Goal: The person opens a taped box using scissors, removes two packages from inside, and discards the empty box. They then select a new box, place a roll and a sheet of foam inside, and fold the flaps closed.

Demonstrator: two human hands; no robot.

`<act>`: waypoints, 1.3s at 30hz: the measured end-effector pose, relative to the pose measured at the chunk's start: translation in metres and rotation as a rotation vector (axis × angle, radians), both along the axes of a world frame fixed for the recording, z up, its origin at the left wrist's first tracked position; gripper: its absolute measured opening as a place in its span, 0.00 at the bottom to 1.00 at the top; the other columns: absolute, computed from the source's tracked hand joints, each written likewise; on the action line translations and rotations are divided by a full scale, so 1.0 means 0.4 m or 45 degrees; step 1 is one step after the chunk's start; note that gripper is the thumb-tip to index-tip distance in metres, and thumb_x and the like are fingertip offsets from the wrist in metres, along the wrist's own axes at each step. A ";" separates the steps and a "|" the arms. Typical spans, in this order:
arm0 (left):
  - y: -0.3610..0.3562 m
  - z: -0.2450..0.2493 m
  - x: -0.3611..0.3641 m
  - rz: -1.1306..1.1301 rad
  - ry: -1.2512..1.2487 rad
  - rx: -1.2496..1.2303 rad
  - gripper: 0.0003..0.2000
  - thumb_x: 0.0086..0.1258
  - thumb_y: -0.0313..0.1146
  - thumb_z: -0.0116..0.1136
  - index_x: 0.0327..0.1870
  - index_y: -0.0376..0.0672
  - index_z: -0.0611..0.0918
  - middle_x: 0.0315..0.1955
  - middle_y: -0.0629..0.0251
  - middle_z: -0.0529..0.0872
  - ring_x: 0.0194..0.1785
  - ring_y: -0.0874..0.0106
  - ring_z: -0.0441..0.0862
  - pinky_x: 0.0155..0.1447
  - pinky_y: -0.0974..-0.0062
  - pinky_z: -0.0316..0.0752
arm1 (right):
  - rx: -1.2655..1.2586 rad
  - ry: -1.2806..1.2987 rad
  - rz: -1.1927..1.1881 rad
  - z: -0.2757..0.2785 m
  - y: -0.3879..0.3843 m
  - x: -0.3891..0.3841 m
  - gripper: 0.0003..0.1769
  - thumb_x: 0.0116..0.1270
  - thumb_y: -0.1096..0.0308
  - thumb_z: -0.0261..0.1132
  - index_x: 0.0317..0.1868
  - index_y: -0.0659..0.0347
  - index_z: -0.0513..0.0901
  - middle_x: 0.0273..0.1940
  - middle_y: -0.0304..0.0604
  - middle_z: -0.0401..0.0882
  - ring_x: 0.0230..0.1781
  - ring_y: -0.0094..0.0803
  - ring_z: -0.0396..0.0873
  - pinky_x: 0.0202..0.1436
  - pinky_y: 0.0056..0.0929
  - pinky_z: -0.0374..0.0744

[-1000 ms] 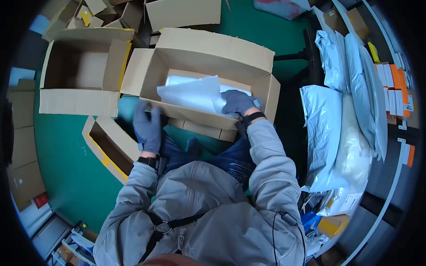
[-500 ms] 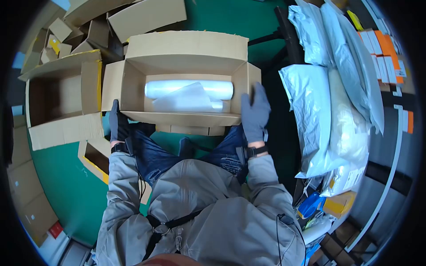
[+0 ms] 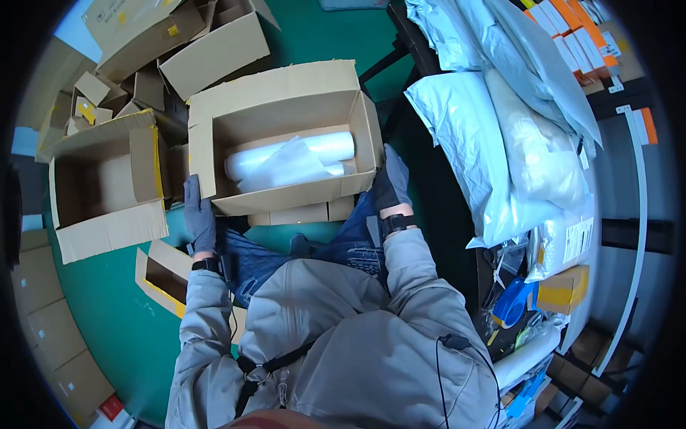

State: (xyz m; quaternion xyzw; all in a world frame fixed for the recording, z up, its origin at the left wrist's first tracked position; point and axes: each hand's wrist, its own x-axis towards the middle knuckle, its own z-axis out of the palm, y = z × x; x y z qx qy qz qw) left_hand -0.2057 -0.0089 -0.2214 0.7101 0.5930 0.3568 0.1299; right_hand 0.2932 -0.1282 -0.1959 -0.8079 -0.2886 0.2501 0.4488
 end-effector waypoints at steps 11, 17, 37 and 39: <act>0.000 0.068 -0.003 -0.066 0.093 -0.459 0.29 0.79 0.42 0.62 0.81 0.54 0.76 0.84 0.41 0.64 0.84 0.47 0.66 0.83 0.64 0.66 | -0.119 -0.387 0.102 -0.049 -0.064 -0.011 0.28 0.77 0.66 0.66 0.75 0.64 0.77 0.72 0.60 0.80 0.73 0.53 0.79 0.79 0.42 0.76; -0.040 0.047 -0.007 -0.034 -0.086 -0.341 0.29 0.81 0.44 0.62 0.82 0.50 0.75 0.82 0.43 0.69 0.85 0.55 0.67 0.83 0.65 0.66 | 0.307 0.050 -0.064 0.149 -0.072 -0.148 0.24 0.77 0.63 0.68 0.69 0.62 0.85 0.75 0.57 0.78 0.73 0.49 0.80 0.76 0.41 0.77; 0.021 0.178 -0.076 0.255 0.290 -0.879 0.39 0.73 0.62 0.65 0.71 0.34 0.83 0.60 0.48 0.91 0.64 0.57 0.88 0.69 0.64 0.79 | -0.247 -0.480 0.709 -0.022 -0.098 0.043 0.26 0.83 0.55 0.60 0.72 0.59 0.83 0.70 0.56 0.83 0.71 0.47 0.82 0.73 0.39 0.78; 0.036 0.167 -0.157 -0.065 -0.242 -0.878 0.33 0.78 0.57 0.62 0.70 0.35 0.84 0.56 0.53 0.92 0.60 0.62 0.89 0.65 0.67 0.82 | -0.134 -0.521 0.795 0.001 -0.097 0.061 0.28 0.82 0.53 0.61 0.74 0.59 0.81 0.69 0.58 0.83 0.70 0.46 0.82 0.74 0.39 0.78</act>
